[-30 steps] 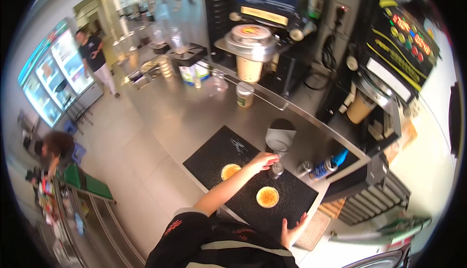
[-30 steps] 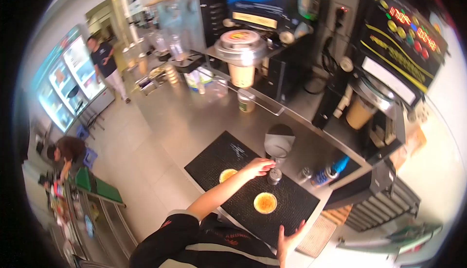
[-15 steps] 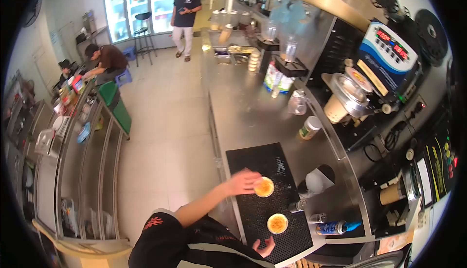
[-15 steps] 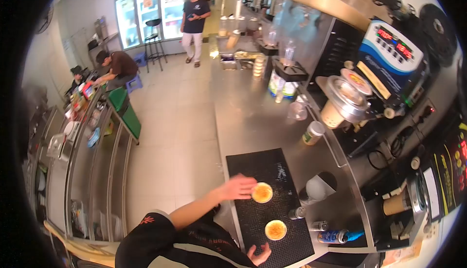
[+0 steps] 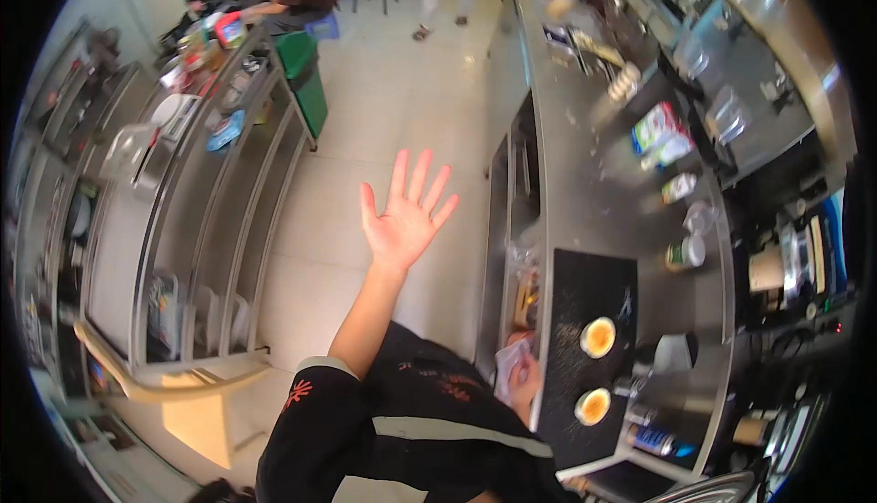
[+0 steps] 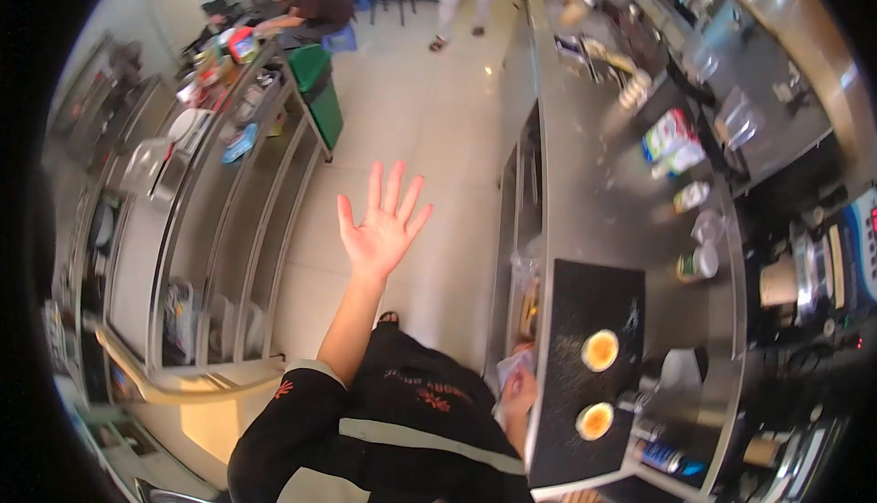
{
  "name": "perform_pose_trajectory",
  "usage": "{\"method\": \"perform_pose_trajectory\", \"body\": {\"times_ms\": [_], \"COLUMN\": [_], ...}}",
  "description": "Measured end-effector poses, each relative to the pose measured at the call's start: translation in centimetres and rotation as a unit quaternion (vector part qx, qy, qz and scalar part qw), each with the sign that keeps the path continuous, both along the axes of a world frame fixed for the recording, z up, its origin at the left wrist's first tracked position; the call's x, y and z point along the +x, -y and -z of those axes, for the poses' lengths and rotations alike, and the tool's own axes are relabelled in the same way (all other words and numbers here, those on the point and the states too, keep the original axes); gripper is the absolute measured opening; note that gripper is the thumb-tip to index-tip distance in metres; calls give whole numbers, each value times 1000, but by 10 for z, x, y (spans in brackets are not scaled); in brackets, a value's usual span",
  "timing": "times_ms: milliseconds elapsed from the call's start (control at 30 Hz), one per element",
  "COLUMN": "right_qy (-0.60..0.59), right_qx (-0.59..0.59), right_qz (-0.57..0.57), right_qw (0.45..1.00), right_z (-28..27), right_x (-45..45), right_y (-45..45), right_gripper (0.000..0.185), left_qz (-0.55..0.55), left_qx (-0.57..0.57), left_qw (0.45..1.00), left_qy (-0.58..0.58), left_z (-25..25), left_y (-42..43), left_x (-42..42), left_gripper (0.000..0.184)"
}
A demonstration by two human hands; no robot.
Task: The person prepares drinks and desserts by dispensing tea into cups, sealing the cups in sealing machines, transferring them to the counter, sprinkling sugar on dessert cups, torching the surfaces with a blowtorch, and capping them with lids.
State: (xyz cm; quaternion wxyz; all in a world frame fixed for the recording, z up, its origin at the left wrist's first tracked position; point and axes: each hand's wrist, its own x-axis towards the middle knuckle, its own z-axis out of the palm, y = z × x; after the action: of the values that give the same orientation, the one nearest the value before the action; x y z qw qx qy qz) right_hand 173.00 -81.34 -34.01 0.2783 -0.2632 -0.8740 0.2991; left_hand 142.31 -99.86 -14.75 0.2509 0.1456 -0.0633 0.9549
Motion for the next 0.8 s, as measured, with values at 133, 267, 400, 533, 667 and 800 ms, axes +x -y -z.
{"method": "perform_pose_trajectory", "body": {"times_ms": [133, 267, 400, 533, 667, 800], "right_qy": [67, 135, 317, 383, 420, 414], "right_qx": [-82, -148, -196, -204, -36, 23], "right_qz": [86, 121, 71, 73, 80, 163], "right_qw": [991, 972, 925, 898, 903, 895], "right_z": [10, 55, 49, 76, 124, 152], "right_x": [-42, -32, -16, 15, 10, -66], "right_y": [37, 77, 106, 110, 58, -44], "right_gripper": [12, 14, 17, 21, 21, 21], "left_qz": [61, 213, 327, 374, 342, 308], "left_qx": [-264, -642, -777, -804, -831, -845], "left_qw": [962, 734, 513, 437, 424, 427], "left_qy": [15, -63, -161, -149, -110, -95], "left_z": [73, 181, 346, 362, 343, 345], "left_y": [49, 108, 211, 259, 254, 246], "left_x": [-33, -30, 28, 70, 86, 105], "left_gripper": [60, 48, 37, 37, 35, 33]}}
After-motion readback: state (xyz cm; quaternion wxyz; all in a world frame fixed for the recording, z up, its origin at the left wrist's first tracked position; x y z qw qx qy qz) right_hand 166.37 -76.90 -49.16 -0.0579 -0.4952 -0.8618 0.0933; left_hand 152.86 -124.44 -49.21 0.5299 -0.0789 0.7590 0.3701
